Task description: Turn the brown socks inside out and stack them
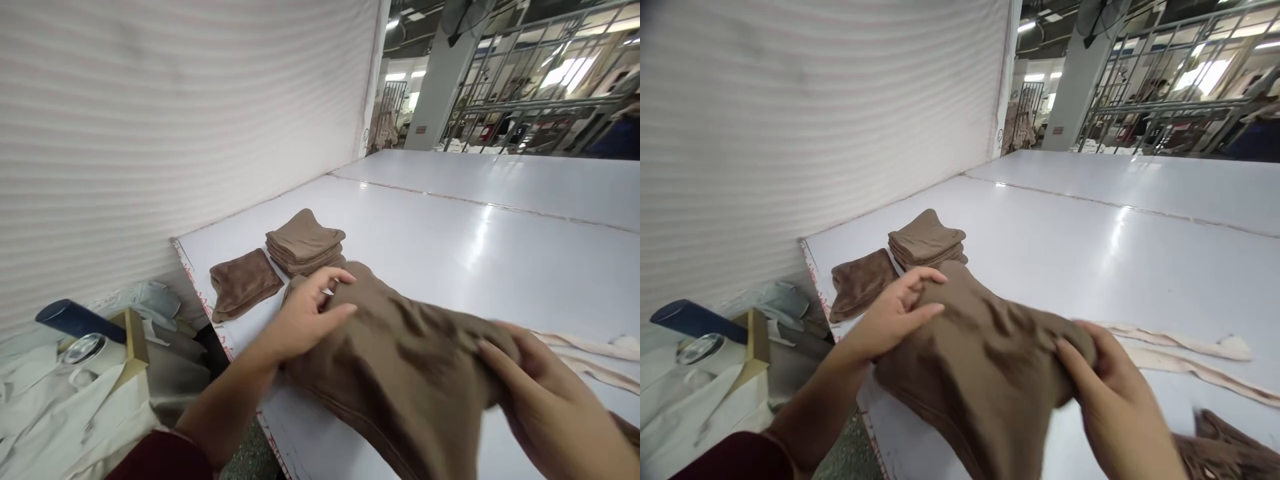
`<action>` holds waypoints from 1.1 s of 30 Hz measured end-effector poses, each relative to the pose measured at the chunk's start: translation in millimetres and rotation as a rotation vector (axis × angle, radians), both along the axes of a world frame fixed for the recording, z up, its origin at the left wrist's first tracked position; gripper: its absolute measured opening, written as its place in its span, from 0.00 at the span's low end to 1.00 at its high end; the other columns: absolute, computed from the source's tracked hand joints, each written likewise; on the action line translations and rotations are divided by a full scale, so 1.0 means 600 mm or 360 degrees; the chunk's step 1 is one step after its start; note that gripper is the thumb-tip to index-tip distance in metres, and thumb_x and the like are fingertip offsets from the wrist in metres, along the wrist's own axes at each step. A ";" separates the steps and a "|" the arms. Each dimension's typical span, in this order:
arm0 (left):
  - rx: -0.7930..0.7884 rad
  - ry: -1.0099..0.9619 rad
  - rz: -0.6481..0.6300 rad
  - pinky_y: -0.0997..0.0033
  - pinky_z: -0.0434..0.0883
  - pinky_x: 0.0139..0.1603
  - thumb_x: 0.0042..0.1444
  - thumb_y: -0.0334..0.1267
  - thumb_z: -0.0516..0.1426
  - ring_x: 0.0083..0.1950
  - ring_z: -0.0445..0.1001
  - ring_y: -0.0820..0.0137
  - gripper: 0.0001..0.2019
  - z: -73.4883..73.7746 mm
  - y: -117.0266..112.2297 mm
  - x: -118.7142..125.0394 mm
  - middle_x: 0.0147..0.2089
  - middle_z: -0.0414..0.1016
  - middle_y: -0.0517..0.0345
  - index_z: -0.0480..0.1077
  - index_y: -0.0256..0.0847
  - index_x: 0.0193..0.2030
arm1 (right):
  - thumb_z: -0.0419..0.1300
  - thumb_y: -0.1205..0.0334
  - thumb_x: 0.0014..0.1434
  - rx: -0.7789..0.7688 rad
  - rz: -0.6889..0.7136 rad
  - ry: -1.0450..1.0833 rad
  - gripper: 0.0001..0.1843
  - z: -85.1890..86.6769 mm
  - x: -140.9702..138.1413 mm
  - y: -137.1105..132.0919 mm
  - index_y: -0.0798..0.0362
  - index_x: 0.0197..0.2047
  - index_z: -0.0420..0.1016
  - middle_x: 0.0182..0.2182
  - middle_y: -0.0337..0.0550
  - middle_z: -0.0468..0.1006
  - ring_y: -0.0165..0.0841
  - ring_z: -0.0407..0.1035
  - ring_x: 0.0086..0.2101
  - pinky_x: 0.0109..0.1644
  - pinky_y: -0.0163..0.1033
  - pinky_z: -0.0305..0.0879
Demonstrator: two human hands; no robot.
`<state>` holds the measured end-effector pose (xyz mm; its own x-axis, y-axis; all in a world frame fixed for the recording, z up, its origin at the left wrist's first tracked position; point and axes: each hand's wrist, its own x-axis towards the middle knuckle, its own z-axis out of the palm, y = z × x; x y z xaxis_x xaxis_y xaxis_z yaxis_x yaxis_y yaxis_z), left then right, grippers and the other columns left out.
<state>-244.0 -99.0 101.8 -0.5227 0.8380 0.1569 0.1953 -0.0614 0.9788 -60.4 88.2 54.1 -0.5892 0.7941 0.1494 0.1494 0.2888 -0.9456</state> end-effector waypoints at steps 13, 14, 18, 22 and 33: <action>-0.0716 0.0863 0.0659 0.69 0.65 0.40 0.55 0.33 0.49 0.35 0.67 0.70 0.14 -0.153 -0.053 -0.119 0.37 0.66 0.58 0.64 0.42 0.48 | 0.49 0.52 0.60 0.0477 0.0111 -0.0266 0.24 -0.101 -0.165 -0.064 0.45 0.59 0.58 0.61 0.51 0.52 0.43 0.68 0.48 0.46 0.50 0.70; -0.0733 0.0911 0.0658 0.69 0.66 0.40 0.55 0.32 0.49 0.36 0.68 0.69 0.14 -0.150 -0.057 -0.114 0.38 0.67 0.58 0.64 0.42 0.48 | 0.47 0.55 0.62 0.0519 0.0126 -0.0252 0.21 -0.102 -0.166 -0.062 0.45 0.58 0.59 0.60 0.51 0.53 0.40 0.69 0.46 0.45 0.48 0.72; -0.0872 0.1173 0.0717 0.65 0.68 0.43 0.59 0.32 0.47 0.43 0.71 0.65 0.12 -0.144 -0.070 -0.100 0.45 0.69 0.51 0.65 0.41 0.48 | 0.44 0.60 0.63 0.0588 0.0074 -0.0277 0.17 -0.104 -0.176 -0.052 0.48 0.53 0.63 0.59 0.53 0.54 0.41 0.69 0.48 0.45 0.48 0.72; -0.0878 0.1638 0.0627 0.54 0.61 0.57 0.62 0.40 0.48 0.62 0.61 0.57 0.18 -0.142 -0.060 -0.100 0.61 0.62 0.46 0.60 0.41 0.58 | 0.42 0.62 0.64 0.0964 0.0044 -0.0276 0.19 -0.092 -0.184 -0.085 0.55 0.55 0.64 0.63 0.59 0.48 0.51 0.48 0.62 0.55 0.59 0.61; -0.0969 0.1900 0.0120 0.41 0.50 0.62 0.61 0.55 0.44 0.70 0.44 0.56 0.33 -0.250 -0.021 -0.142 0.70 0.44 0.46 0.41 0.45 0.68 | 0.49 0.35 0.55 0.1051 0.0526 -0.0834 0.49 -0.162 -0.159 -0.144 0.68 0.65 0.52 0.65 0.72 0.41 0.58 0.30 0.64 0.61 0.67 0.34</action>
<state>-328.9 -111.6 -48.2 -0.3760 0.9125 0.1613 0.9266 0.3684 0.0759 -155.5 2.0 -42.9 -0.8927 0.4200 0.1630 0.3273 0.8532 -0.4061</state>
